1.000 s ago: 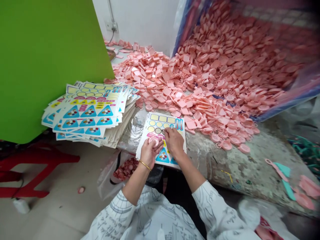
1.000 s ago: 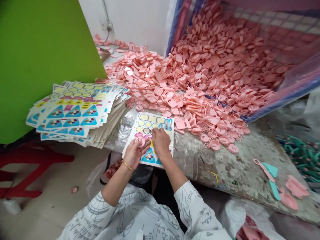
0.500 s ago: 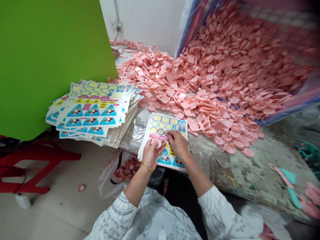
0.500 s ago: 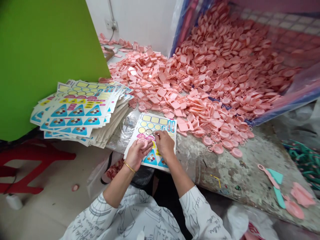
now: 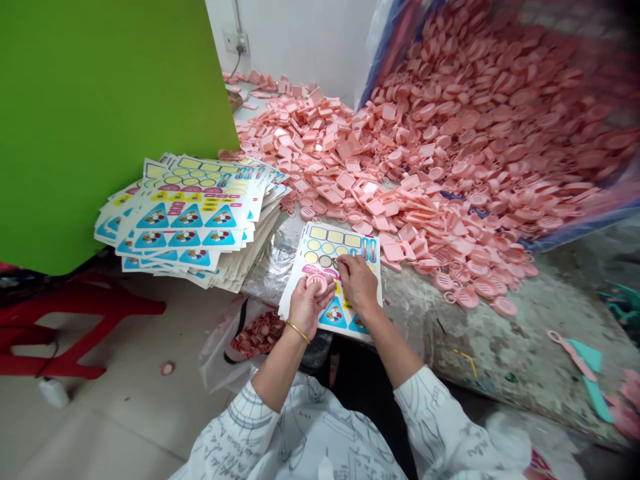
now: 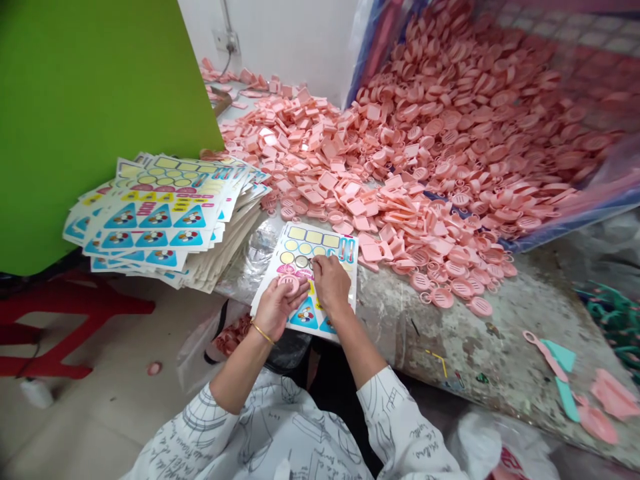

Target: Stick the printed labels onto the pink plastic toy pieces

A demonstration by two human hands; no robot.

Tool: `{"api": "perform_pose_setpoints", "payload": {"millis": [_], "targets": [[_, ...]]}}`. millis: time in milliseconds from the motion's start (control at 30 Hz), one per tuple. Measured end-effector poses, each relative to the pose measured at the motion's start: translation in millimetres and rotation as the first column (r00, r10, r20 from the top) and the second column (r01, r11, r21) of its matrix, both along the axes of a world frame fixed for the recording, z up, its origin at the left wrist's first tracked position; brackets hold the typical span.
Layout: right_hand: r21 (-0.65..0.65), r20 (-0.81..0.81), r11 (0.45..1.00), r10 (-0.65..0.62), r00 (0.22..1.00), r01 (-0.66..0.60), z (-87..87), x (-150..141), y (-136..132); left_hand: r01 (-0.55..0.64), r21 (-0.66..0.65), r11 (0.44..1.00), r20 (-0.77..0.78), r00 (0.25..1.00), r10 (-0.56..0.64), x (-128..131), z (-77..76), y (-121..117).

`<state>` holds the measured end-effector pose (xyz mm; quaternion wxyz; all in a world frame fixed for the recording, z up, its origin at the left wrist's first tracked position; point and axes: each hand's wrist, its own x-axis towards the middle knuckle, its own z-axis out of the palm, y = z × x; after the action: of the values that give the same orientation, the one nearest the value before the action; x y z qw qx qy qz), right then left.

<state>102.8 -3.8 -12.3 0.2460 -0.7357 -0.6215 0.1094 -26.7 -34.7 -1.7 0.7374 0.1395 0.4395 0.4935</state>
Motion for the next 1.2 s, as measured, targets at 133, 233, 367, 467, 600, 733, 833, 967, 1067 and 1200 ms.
{"api": "perform_pose_setpoints", "payload": {"millis": [133, 233, 367, 467, 600, 733, 833, 967, 1067, 1200], "targets": [[-0.01, -0.001, 1.0, 0.017, 1.0, -0.017, 1.3, 1.6, -1.7, -0.007, -0.001, 1.0, 0.006, 1.0, 0.007, 0.2, -0.3, -0.3], [-0.024, -0.027, 0.999, 0.025, 0.999, -0.026, 4.2, 1.4, -4.4, -0.009, -0.007, 1.0, 0.007, 1.0, 0.01, 0.5, 0.2, -0.4], [-0.06, -0.067, 0.998, 0.029, 0.997, -0.033, 7.6, 1.4, -6.8, -0.015, -0.01, 1.0, 0.002, 1.0, 0.015, 1.1, 0.7, -0.6], [-0.031, -0.087, 0.999, 0.016, 0.996, -0.019, 7.5, 3.7, -4.5, -0.012, -0.007, 1.0, 0.004, 1.0, 0.012, 1.0, 0.8, -0.8], [-0.019, -0.048, 1.0, 0.021, 0.999, -0.022, 6.3, 5.9, -0.3, -0.015, -0.006, 1.0, 0.008, 1.0, 0.015, 0.4, 1.4, -1.0], [-0.029, -0.003, 0.999, 0.017, 1.0, -0.017, 5.2, 2.6, -1.3, -0.01, -0.01, 1.0, 0.004, 1.0, 0.011, 0.5, 2.3, -1.2], [-0.032, 0.02, 0.999, -0.001, 1.0, 0.002, 3.8, -0.8, -3.4, -0.012, -0.006, 1.0, 0.011, 1.0, 0.012, 0.7, 2.7, -1.2], [-0.043, 0.021, 0.999, -0.006, 1.0, 0.007, 2.5, -2.1, -5.8, -0.018, -0.017, 1.0, 0.01, 1.0, 0.018, 0.6, 2.5, -0.9], [-0.058, -0.003, 0.998, 0.006, 1.0, -0.006, 2.5, -0.9, -7.7, -0.02, -0.018, 1.0, 0.014, 1.0, 0.02, 0.3, 2.4, -1.0], [-0.079, -0.038, 0.997, 0.018, 0.999, -0.021, 2.9, 0.4, -8.8, -0.023, -0.026, 0.999, 0.018, 1.0, 0.024, 0.1, 3.4, -0.8]]}}
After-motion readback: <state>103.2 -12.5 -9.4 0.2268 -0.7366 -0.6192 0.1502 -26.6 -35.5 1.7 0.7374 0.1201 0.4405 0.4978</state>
